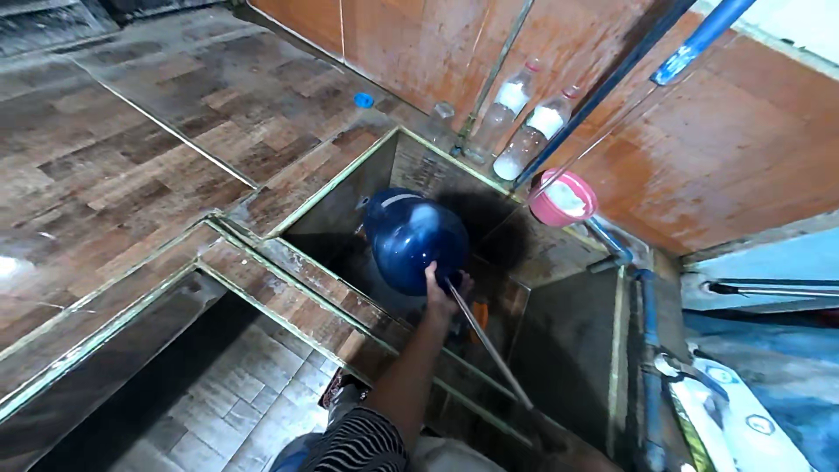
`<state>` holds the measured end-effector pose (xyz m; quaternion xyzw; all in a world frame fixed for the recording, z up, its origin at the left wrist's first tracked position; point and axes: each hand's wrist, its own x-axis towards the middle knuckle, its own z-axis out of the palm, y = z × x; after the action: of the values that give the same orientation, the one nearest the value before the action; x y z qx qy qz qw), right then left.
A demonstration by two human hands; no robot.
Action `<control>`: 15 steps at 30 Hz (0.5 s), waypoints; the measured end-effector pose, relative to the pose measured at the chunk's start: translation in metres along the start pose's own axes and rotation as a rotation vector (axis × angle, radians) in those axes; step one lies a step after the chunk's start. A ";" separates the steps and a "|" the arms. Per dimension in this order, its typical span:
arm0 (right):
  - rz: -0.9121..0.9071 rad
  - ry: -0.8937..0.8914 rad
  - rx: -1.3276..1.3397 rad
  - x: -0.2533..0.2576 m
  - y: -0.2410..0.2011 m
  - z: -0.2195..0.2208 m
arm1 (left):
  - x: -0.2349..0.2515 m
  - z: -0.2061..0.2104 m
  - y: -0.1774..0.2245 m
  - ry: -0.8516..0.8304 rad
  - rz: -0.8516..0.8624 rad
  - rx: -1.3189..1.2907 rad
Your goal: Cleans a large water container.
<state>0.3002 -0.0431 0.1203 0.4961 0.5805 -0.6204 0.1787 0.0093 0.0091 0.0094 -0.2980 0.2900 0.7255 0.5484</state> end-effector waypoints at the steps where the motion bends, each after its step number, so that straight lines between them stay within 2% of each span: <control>1: 0.038 0.189 -0.329 -0.008 -0.010 -0.012 | 0.000 -0.004 0.001 0.010 -0.010 0.042; 2: 0.123 0.344 -0.626 -0.010 -0.013 -0.023 | 0.002 -0.008 0.002 0.031 -0.027 0.138; 3: 0.197 0.432 -0.815 -0.008 -0.011 -0.029 | 0.004 -0.010 0.003 0.056 -0.050 0.252; 5: 0.069 0.451 -0.878 -0.003 0.008 -0.026 | 0.010 -0.013 0.003 0.098 -0.061 0.359; 7: -0.006 0.180 -0.466 0.004 0.010 -0.006 | 0.011 -0.009 0.001 0.067 -0.030 0.267; 9: -0.015 -0.132 0.188 0.011 0.014 0.018 | 0.008 -0.004 -0.005 0.003 0.005 0.077; 10: 0.007 -0.178 0.274 0.013 0.010 0.017 | 0.006 -0.002 -0.005 -0.014 0.018 0.009; 11: 0.024 -0.076 0.080 0.011 0.002 0.007 | 0.005 -0.002 -0.004 -0.007 0.021 0.003; 13: 0.161 0.296 -0.607 0.005 -0.018 -0.019 | 0.005 -0.010 0.000 0.018 -0.009 0.209; 14: 0.250 0.398 -0.798 0.006 -0.018 -0.026 | 0.007 -0.014 0.003 0.023 -0.039 0.355; 15: 0.262 0.447 -0.877 0.007 -0.014 -0.028 | 0.009 -0.015 0.003 0.033 -0.067 0.464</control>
<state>0.2973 -0.0121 0.1267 0.5637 0.7433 -0.1693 0.3180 0.0056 0.0031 -0.0071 -0.1854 0.4476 0.6158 0.6214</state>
